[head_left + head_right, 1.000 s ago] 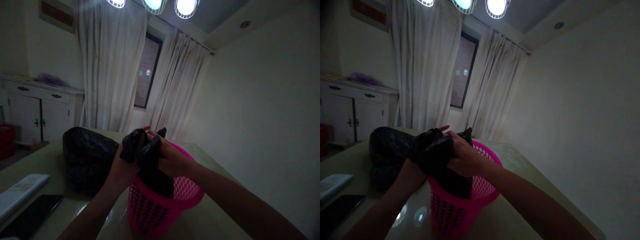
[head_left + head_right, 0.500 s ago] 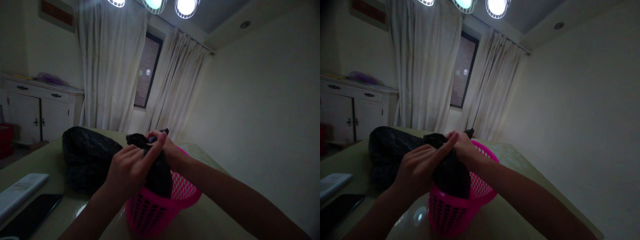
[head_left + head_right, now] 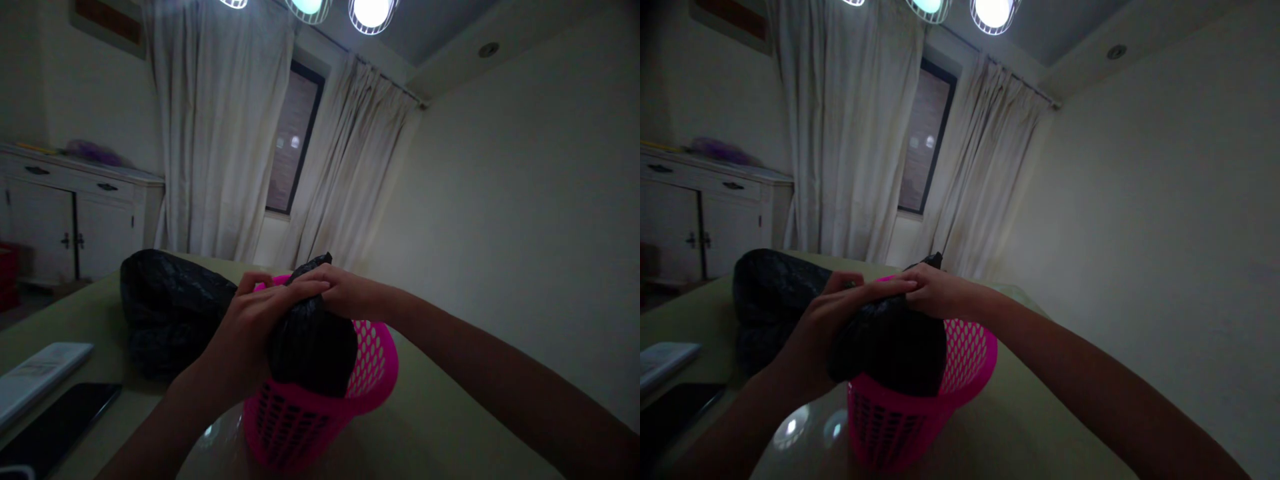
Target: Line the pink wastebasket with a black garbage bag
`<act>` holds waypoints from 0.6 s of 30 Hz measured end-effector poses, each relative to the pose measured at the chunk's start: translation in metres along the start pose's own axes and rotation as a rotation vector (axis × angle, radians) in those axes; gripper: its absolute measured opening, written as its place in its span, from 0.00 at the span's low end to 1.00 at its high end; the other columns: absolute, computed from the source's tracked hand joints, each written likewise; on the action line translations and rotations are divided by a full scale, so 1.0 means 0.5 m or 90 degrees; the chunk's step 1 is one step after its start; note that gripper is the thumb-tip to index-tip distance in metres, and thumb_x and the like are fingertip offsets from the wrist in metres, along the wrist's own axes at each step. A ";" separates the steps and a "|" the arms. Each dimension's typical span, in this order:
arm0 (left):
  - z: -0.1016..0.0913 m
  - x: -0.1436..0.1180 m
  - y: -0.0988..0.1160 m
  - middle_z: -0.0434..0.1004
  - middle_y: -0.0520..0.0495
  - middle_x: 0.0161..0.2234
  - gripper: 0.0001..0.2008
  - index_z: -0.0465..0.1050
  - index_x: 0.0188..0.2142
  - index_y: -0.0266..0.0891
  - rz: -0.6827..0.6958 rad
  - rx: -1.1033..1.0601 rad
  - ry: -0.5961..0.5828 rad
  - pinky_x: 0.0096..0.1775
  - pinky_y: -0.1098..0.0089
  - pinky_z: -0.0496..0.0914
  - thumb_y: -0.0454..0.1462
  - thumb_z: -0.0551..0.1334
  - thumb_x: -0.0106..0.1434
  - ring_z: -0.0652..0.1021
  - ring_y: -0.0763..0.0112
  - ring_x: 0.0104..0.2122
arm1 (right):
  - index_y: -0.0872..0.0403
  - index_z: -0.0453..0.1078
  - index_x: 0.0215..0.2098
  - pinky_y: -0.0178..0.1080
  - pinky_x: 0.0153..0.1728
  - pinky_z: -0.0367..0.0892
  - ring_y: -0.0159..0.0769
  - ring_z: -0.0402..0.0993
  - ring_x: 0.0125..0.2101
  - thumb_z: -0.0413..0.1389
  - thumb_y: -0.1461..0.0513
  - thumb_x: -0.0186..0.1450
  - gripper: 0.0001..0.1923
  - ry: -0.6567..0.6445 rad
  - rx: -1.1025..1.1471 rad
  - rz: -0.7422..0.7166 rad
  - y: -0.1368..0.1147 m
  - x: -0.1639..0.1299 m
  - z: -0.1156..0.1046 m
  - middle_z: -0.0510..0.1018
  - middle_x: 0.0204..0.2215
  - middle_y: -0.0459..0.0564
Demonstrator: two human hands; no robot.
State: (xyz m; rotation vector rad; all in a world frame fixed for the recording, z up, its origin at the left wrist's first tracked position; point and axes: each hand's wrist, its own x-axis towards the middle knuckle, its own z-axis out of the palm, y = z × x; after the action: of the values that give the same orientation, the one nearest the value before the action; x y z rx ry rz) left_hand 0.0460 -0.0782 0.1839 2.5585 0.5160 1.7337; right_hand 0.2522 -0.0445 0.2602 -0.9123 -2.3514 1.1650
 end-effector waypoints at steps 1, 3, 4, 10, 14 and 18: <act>-0.002 -0.001 0.000 0.89 0.51 0.46 0.30 0.74 0.65 0.54 -0.022 0.002 0.015 0.49 0.61 0.73 0.29 0.63 0.66 0.85 0.63 0.40 | 0.58 0.80 0.41 0.34 0.38 0.72 0.31 0.73 0.34 0.61 0.63 0.65 0.08 -0.005 0.036 0.009 -0.002 -0.004 0.001 0.81 0.36 0.48; -0.004 -0.003 0.003 0.88 0.52 0.43 0.27 0.77 0.61 0.54 -0.076 -0.013 0.042 0.46 0.62 0.73 0.29 0.63 0.66 0.85 0.64 0.38 | 0.57 0.80 0.43 0.33 0.38 0.72 0.30 0.73 0.33 0.65 0.57 0.67 0.12 -0.027 0.098 0.013 -0.004 -0.010 0.003 0.80 0.34 0.46; -0.004 -0.003 0.005 0.88 0.52 0.42 0.26 0.78 0.60 0.53 -0.102 -0.026 0.053 0.45 0.63 0.73 0.29 0.63 0.66 0.85 0.64 0.38 | 0.57 0.79 0.44 0.33 0.38 0.72 0.30 0.73 0.33 0.66 0.54 0.67 0.14 -0.043 0.120 0.012 -0.004 -0.012 0.004 0.79 0.34 0.46; 0.007 0.004 0.014 0.81 0.48 0.44 0.21 0.82 0.54 0.50 -0.133 -0.038 0.073 0.46 0.64 0.75 0.29 0.63 0.65 0.83 0.61 0.43 | 0.56 0.76 0.44 0.31 0.39 0.72 0.29 0.75 0.36 0.72 0.56 0.63 0.17 0.020 0.231 0.031 0.004 -0.012 0.009 0.79 0.37 0.45; 0.007 0.004 0.006 0.76 0.48 0.48 0.22 0.81 0.53 0.50 -0.127 -0.043 0.090 0.44 0.69 0.75 0.27 0.63 0.65 0.83 0.66 0.44 | 0.57 0.77 0.44 0.32 0.39 0.71 0.29 0.75 0.35 0.74 0.55 0.61 0.19 0.059 0.266 0.010 0.019 -0.005 0.024 0.80 0.36 0.45; -0.002 0.004 -0.005 0.77 0.49 0.46 0.21 0.82 0.52 0.49 -0.112 -0.053 0.078 0.42 0.71 0.74 0.27 0.65 0.64 0.83 0.68 0.42 | 0.56 0.80 0.42 0.34 0.42 0.72 0.30 0.76 0.35 0.73 0.51 0.62 0.19 0.040 0.303 -0.010 0.029 -0.008 0.043 0.82 0.36 0.46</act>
State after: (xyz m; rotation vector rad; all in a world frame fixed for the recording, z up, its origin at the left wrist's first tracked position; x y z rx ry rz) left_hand 0.0450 -0.0753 0.1857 2.2864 0.6368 1.8173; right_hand 0.2485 -0.0533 0.2355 -0.7438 -1.8987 1.5685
